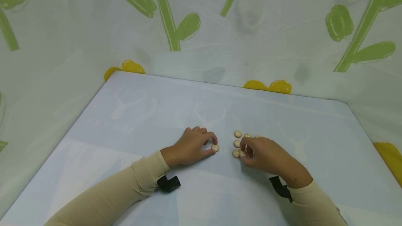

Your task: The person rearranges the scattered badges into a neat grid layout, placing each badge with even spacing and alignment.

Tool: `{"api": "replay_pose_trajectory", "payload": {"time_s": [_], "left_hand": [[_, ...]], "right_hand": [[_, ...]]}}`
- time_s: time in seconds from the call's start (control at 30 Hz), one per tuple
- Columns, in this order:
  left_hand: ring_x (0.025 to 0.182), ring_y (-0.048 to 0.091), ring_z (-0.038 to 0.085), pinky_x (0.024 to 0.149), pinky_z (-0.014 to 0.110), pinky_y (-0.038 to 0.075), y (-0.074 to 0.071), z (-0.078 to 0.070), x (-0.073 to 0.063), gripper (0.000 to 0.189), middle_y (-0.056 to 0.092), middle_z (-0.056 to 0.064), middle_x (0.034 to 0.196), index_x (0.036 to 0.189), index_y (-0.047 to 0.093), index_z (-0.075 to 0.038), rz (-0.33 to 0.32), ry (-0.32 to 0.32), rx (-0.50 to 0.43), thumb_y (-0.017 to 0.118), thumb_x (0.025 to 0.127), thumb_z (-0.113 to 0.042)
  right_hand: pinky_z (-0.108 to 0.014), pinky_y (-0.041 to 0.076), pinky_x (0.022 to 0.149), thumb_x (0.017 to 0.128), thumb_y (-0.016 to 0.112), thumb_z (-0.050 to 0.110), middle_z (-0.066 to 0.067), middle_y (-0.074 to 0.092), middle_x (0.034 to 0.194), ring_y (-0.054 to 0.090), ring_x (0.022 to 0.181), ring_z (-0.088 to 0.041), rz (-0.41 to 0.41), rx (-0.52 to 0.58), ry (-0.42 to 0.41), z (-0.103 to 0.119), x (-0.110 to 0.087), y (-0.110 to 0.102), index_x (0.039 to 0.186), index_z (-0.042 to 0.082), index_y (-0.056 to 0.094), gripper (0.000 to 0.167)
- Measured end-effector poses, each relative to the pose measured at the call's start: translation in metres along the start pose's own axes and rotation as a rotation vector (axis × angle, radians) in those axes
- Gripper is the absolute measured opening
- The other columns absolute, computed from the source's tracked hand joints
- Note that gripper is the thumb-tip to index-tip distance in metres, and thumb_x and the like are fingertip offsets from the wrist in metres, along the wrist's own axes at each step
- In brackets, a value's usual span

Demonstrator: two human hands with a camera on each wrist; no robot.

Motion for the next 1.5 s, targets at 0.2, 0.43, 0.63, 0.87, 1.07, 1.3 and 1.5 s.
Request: {"api": "replay_pose_trajectory", "payload": {"time_s": [0.2,0.43,0.63,0.87,1.07,1.3,1.5], "left_hand": [[0.079,0.043,0.008,0.073,0.030,0.031,0.002,-0.001,0.000,0.019,0.049,-0.010,0.081,0.108,0.064,-0.031,0.010,0.001,0.002,0.069,0.093,-0.042],[0.080,0.043,0.008,0.074,0.031,0.031,0.001,-0.001,0.002,0.019,0.049,-0.010,0.082,0.109,0.064,-0.031,0.005,0.007,-0.001,0.068,0.094,-0.042],[0.080,0.043,0.008,0.074,0.031,0.031,0.000,-0.001,0.002,0.019,0.050,-0.010,0.082,0.108,0.064,-0.030,0.002,0.008,-0.005,0.068,0.093,-0.042],[0.080,0.043,0.008,0.074,0.031,0.031,0.000,-0.001,0.002,0.020,0.049,-0.011,0.082,0.108,0.064,-0.030,0.000,0.002,-0.003,0.068,0.094,-0.044],[0.080,0.043,0.008,0.074,0.031,0.031,0.001,-0.001,0.002,0.020,0.049,-0.011,0.082,0.109,0.064,-0.031,0.004,0.007,-0.001,0.068,0.094,-0.043],[0.079,0.042,0.008,0.074,0.031,0.031,0.001,0.000,0.003,0.020,0.049,-0.011,0.082,0.109,0.064,-0.031,-0.001,0.005,0.001,0.068,0.094,-0.043],[0.080,0.043,0.008,0.074,0.031,0.031,0.001,0.000,0.002,0.019,0.049,-0.011,0.082,0.108,0.064,-0.031,0.001,0.009,-0.002,0.068,0.094,-0.043]], "right_hand": [[-0.023,0.040,0.061,0.080,0.075,0.014,0.009,0.054,0.071,0.046,0.067,-0.005,0.015,0.015,0.010,-0.004,-0.001,0.003,0.089,0.020,0.061,0.017],[-0.024,0.039,0.061,0.081,0.075,0.015,0.009,0.052,0.070,0.046,0.068,-0.006,0.032,-0.007,0.023,-0.007,0.000,0.003,0.089,0.020,0.061,0.017],[-0.024,0.039,0.061,0.081,0.075,0.015,0.009,0.052,0.070,0.046,0.068,-0.007,0.046,-0.016,0.038,-0.009,0.000,0.004,0.089,0.020,0.060,0.017],[-0.025,0.039,0.062,0.081,0.075,0.015,0.009,0.051,0.070,0.046,0.069,-0.008,0.058,-0.031,0.065,-0.013,0.001,0.004,0.089,0.020,0.061,0.017],[-0.026,0.038,0.062,0.081,0.075,0.014,0.008,0.051,0.070,0.046,0.069,-0.008,0.083,-0.021,0.081,-0.015,0.001,0.007,0.091,0.019,0.061,0.018],[-0.026,0.039,0.060,0.080,0.077,0.013,0.007,0.051,0.069,0.046,0.067,-0.008,0.098,-0.008,0.091,-0.015,0.002,0.009,0.091,0.019,0.061,0.020],[-0.025,0.039,0.060,0.081,0.077,0.013,0.007,0.052,0.069,0.047,0.067,-0.008,0.118,0.000,0.103,-0.017,0.002,0.012,0.092,0.019,0.062,0.020]]}}
Point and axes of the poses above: each hand's wrist, its own x-axis towards the middle knuckle, its own y-axis out of the palm, z = x × y, the point moved 9 cm from there along x, towards the middle knuckle
